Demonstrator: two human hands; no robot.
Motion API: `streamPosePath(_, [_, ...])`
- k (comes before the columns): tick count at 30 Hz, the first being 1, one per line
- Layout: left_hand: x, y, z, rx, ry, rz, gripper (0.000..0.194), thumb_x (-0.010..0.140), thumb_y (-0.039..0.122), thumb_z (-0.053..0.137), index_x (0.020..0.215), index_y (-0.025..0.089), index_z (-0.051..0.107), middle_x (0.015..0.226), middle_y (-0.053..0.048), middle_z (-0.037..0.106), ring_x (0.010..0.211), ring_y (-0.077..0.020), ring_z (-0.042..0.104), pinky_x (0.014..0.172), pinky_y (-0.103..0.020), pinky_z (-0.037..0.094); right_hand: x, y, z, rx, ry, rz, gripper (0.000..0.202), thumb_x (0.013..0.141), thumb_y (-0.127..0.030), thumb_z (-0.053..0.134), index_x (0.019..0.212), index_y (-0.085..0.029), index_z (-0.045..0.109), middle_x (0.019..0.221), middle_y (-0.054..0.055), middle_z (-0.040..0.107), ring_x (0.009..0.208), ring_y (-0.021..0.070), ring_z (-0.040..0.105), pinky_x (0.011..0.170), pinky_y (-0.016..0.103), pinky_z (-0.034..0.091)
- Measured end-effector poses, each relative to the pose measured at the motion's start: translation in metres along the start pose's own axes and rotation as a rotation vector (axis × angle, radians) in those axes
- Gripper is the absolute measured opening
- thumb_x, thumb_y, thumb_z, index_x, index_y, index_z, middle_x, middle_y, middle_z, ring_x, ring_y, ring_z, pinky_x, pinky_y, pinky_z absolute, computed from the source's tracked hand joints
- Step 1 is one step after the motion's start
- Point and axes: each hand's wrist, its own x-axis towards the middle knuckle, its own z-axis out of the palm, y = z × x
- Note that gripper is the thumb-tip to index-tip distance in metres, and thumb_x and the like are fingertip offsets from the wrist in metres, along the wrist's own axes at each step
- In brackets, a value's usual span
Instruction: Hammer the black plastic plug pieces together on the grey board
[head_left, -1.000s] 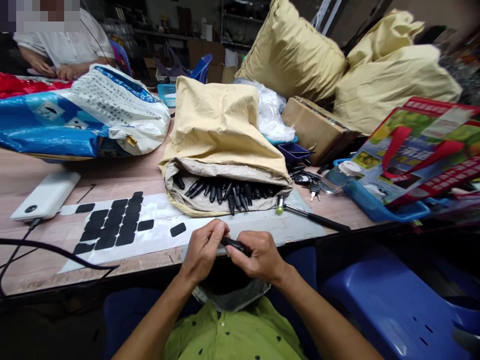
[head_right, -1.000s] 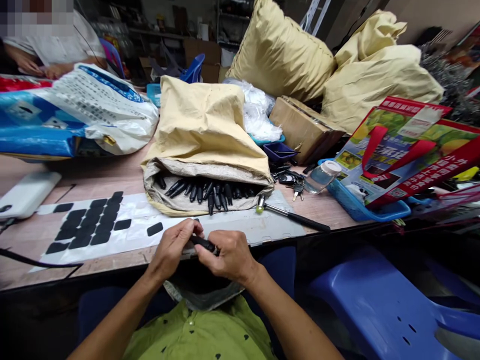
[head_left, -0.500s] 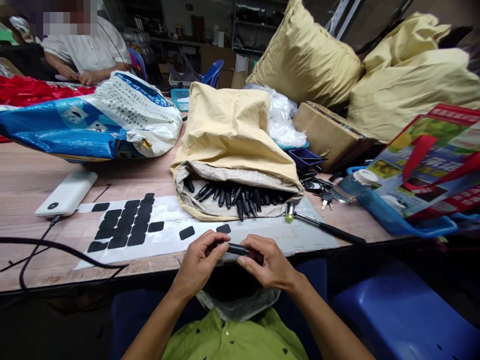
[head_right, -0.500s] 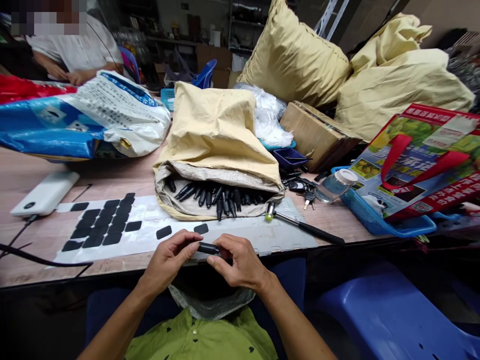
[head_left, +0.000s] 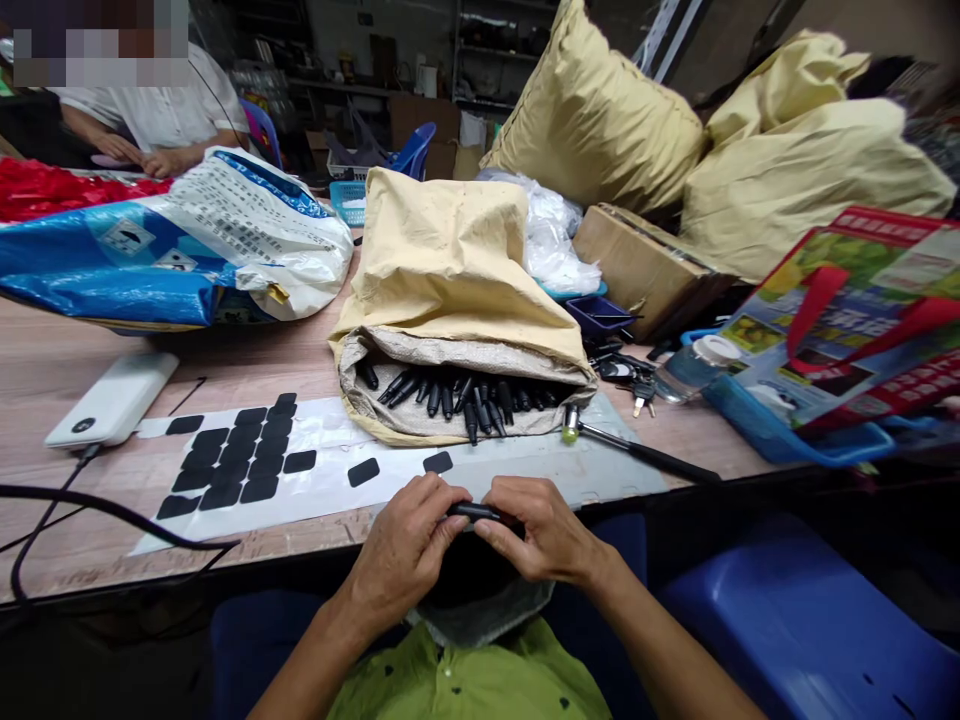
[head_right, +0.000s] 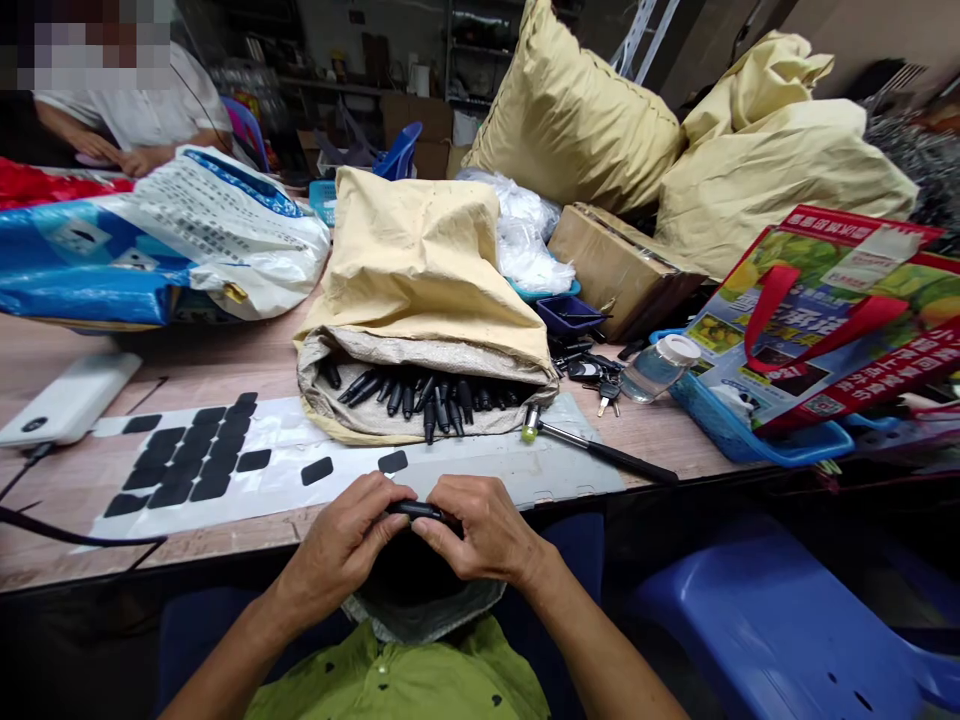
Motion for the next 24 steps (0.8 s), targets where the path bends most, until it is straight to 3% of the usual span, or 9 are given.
streamPosePath(5, [-0.01,0.01,0.01,0.092,-0.057,0.061,0.027,0.107,0.029,0.036,0.105,0.022,0.062,0.095,-0.006,0.063,0.088,-0.0231,0.056,0.079,-0.036,0.042,-0.003,-0.01,0.004,-0.026,0.006,-0.099,0.021,0.096,-0.032,0.051,0.078,-0.021,0.051,0.068,-0.001,0.051,0.061,0.0134,0.045,0.058,0.029,0.03])
streamPosePath(10, [-0.034,0.018,0.027,0.273,0.11,0.096,0.022,0.099,0.015,0.039,0.094,0.02,0.059,0.084,-0.005,0.059,0.078,-0.0237,0.05,0.073,-0.039,0.034,-0.015,-0.027,0.023,0.008,0.09,-0.096,0.024,0.093,-0.031,0.047,0.072,-0.024,0.038,0.064,-0.002,0.044,0.057,0.0137,0.039,0.055,0.031,0.025])
streamPosePath(13, [-0.04,0.019,0.031,0.346,0.154,0.11,0.022,0.093,0.008,0.04,0.087,0.02,0.058,0.08,-0.004,0.057,0.076,-0.0238,0.049,0.075,-0.04,0.032,-0.019,-0.033,0.033,0.008,0.125,-0.074,0.024,0.091,-0.028,0.047,0.071,-0.024,0.035,0.065,-0.001,0.044,0.057,0.0137,0.041,0.056,0.031,0.025])
streamPosePath(20, [-0.027,0.018,0.021,0.248,0.068,-0.011,0.025,0.103,0.019,0.037,0.091,0.021,0.058,0.089,-0.005,0.062,0.084,-0.0231,0.052,0.08,-0.04,0.034,-0.013,-0.027,0.02,0.036,0.093,0.018,0.021,0.096,-0.033,0.054,0.078,-0.021,0.052,0.068,-0.002,0.051,0.06,0.0123,0.044,0.057,0.028,0.031])
streamPosePath(24, [-0.024,0.019,0.016,0.172,0.029,-0.029,0.028,0.108,0.027,0.035,0.101,0.022,0.062,0.094,-0.004,0.064,0.089,-0.0222,0.054,0.085,-0.04,0.035,-0.015,-0.019,0.014,0.097,0.074,0.083,0.018,0.091,-0.036,0.064,0.085,-0.02,0.058,0.071,-0.002,0.052,0.063,0.0124,0.046,0.059,0.025,0.035])
